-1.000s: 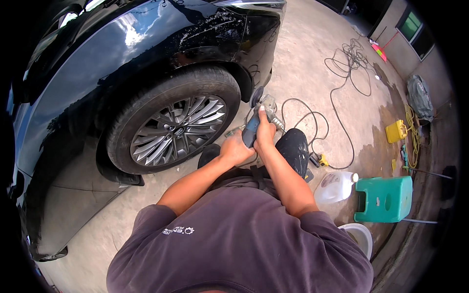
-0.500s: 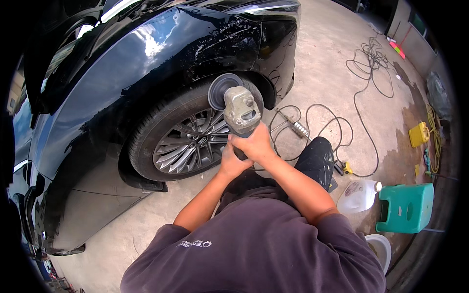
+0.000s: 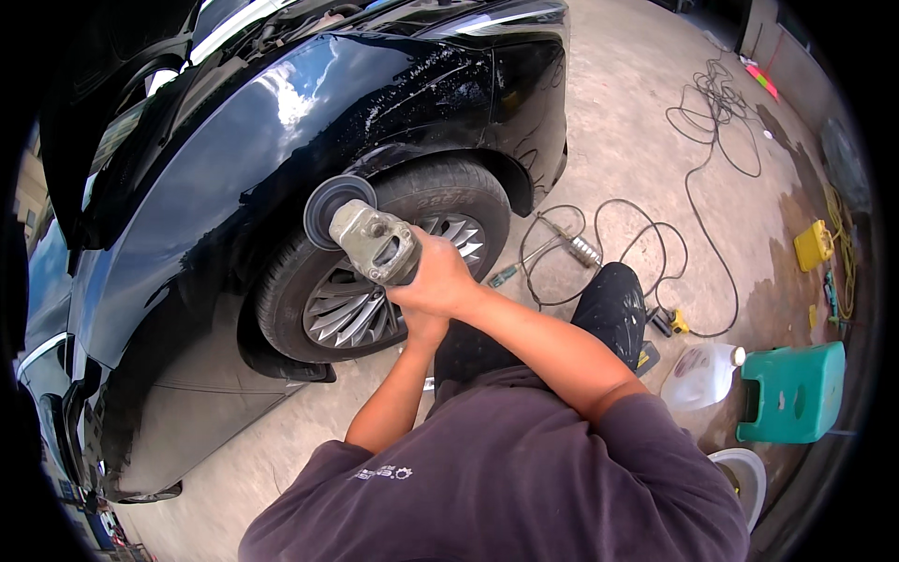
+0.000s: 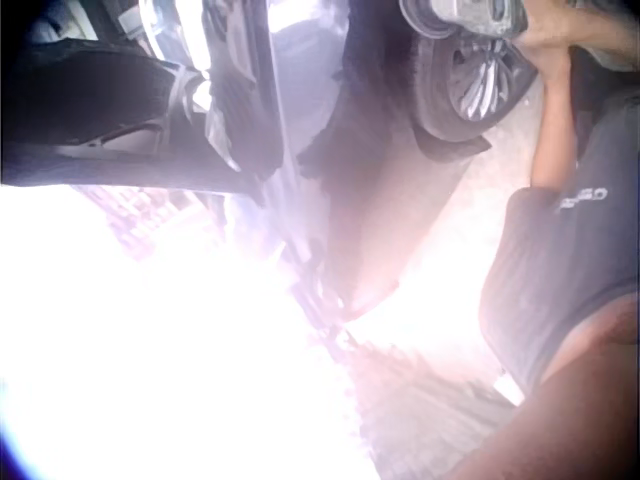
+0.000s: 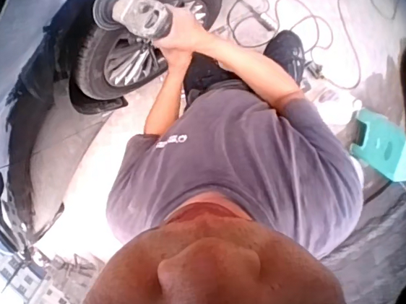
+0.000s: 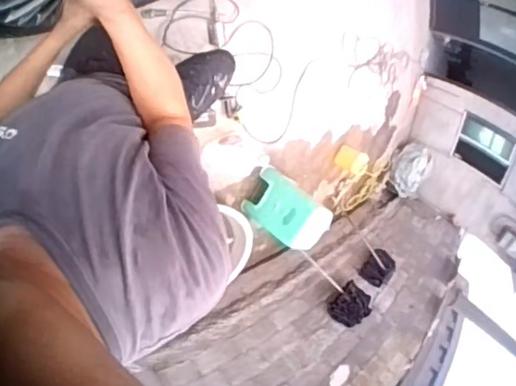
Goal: The person uses a power drill to remove fasteners from the front bumper of a car. They then inspect the bumper surface by hand and use a power sander to smooth the area around the front wheel arch.
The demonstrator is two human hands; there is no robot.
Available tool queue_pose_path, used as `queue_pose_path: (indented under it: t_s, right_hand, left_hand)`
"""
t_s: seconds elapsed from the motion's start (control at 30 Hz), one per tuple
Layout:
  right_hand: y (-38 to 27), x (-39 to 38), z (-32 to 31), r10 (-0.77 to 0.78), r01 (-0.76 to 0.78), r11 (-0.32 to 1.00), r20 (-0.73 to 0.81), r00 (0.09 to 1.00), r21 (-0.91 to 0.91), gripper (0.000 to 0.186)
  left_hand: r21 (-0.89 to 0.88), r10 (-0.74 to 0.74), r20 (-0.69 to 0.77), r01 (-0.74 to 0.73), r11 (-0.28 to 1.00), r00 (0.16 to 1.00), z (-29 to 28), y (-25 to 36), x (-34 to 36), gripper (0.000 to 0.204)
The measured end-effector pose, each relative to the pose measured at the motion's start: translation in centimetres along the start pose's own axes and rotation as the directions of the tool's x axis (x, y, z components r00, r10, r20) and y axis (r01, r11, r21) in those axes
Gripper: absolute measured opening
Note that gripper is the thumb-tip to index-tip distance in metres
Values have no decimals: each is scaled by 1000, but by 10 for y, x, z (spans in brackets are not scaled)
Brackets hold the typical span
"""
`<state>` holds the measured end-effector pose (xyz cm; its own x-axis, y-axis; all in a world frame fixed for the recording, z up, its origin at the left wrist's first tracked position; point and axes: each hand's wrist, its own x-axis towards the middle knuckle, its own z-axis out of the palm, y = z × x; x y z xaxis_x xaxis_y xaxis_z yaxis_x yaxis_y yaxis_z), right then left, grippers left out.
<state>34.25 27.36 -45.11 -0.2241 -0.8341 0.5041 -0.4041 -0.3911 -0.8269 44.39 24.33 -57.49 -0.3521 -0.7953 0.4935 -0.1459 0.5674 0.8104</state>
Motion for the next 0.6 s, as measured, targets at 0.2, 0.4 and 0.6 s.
queue_pose_path:
  t_s: [0.2,0.4,0.6]
  right_hand:
    - [4,5,4,163,-125,951,-116,980,283,63]
    - [5,8,7,45,-37,993,-69,997,115,69]
    - [5,6,-3,84,-83,985,1,997,148,67]
  left_hand:
    - [25,-32,61,31,999,998,-28,34,22,63]
    - [371,215,43,-215,903,976,-26,27,19,51]
    - [-14,51,-57,-51,999,997,-12,35,24,65]
